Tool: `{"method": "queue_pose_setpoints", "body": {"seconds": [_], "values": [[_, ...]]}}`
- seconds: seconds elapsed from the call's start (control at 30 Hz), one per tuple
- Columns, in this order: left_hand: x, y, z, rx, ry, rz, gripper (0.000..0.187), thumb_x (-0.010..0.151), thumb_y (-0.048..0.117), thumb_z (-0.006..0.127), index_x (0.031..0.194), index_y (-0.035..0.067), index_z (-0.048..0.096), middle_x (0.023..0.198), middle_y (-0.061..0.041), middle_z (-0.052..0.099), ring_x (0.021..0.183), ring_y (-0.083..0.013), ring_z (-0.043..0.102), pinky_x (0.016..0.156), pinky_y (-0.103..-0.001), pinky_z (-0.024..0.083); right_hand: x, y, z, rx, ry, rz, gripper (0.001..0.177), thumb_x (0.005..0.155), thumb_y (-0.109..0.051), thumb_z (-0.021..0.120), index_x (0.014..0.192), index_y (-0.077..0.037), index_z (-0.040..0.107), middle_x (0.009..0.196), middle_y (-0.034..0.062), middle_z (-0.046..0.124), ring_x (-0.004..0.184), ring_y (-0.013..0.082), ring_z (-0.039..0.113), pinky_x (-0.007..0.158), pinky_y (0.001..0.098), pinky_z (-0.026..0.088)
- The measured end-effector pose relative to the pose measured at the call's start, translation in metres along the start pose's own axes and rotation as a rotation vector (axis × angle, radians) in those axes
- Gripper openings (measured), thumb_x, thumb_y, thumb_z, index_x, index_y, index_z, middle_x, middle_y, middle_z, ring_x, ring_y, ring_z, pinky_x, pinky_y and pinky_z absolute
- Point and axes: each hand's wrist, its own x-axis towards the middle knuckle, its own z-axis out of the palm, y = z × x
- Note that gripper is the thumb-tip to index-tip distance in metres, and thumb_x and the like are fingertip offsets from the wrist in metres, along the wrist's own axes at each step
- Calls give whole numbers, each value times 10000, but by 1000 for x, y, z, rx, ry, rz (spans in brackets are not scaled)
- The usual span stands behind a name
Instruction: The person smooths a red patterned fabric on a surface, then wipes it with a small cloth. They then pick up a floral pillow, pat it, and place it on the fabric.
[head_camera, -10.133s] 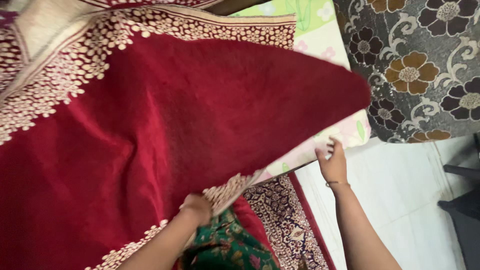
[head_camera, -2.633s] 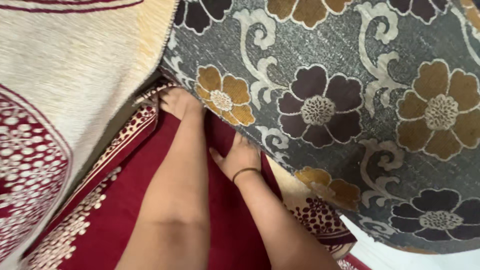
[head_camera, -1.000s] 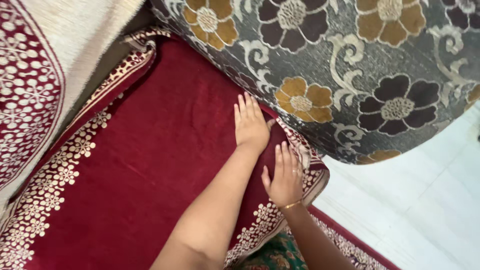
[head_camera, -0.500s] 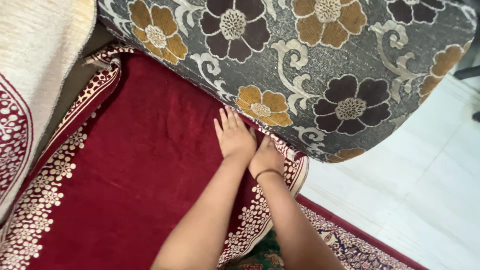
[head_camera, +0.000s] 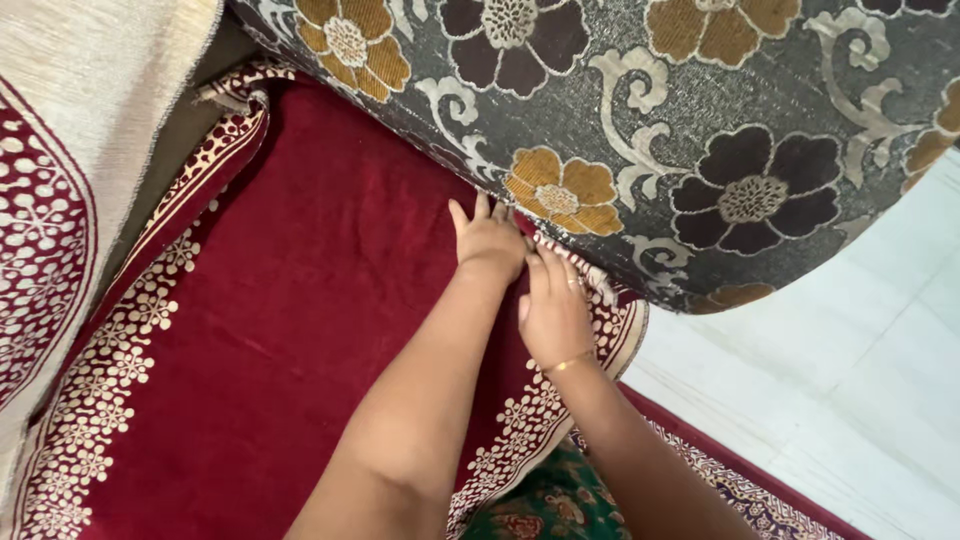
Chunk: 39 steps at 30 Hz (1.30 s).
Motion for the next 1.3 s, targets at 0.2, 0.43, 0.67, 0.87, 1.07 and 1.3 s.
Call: {"method": "queue_pose_setpoints", "body": {"seconds": [0.2, 0.43, 0.67, 0.87, 1.07, 1.3], "values": [[-6, -19, 4, -60, 70, 94, 681, 1041, 455, 360, 1609, 97, 248, 1706, -12, 168, 1582, -262, 33, 1219, -650, 11, 2, -1, 12, -245, 166, -144, 573, 932, -59, 503, 1495, 36, 458, 1606, 149, 419, 1408, 334, 512, 1182, 447, 408], [-56, -56, 10, -115, 378, 141, 759, 935, 496, 558, 1555, 111, 350, 1644, -35, 286, 1537, -219, 173, 1205, -627, 80, 31, -42, -8, -2, -526, 519, 897, 888, -59, 461, 1689, -61, 58, 1828, 64, 2, 1047, 385, 698, 965, 450, 526], [-156, -225, 69, -351, 844, -213, 590, 894, 298, 709, 1433, 111, 558, 1453, -113, 578, 1361, -288, 522, 1103, -493, 444, 79, 2, 53, -163, -516, 478, 1031, 824, -257, 586, 1623, -1, -12, 1640, 275, 156, 1502, 422, 290, 1226, 437, 229], [-249, -362, 165, -579, 427, -818, 450, 1001, 441, 641, 1294, 99, 619, 1341, -214, 584, 1171, -409, 609, 981, -520, 502, 123, 28, 62, -184, -721, 507, 805, 817, -278, 567, 1552, 5, 400, 1628, 254, 406, 1508, 359, 430, 1237, 431, 347], [-275, -441, 287, -966, 256, -954, 791, 751, 460, 921, 1262, -26, 563, 1372, -269, 578, 1232, -411, 604, 1046, -490, 509, 56, -19, 54, -177, -320, 449, 869, 868, -328, 574, 1623, -54, 241, 1564, 253, 418, 1411, 400, 450, 1193, 468, 329], [-254, -454, 300, -900, 56, -1042, 1160, 666, 533, 940, 1503, 35, 310, 1485, -275, 469, 1324, -447, 532, 1068, -520, 491, 62, -24, 61, -238, -232, 250, 847, 914, -385, 514, 1606, 7, 223, 1526, 324, 412, 1382, 471, 417, 1144, 484, 314]]}}
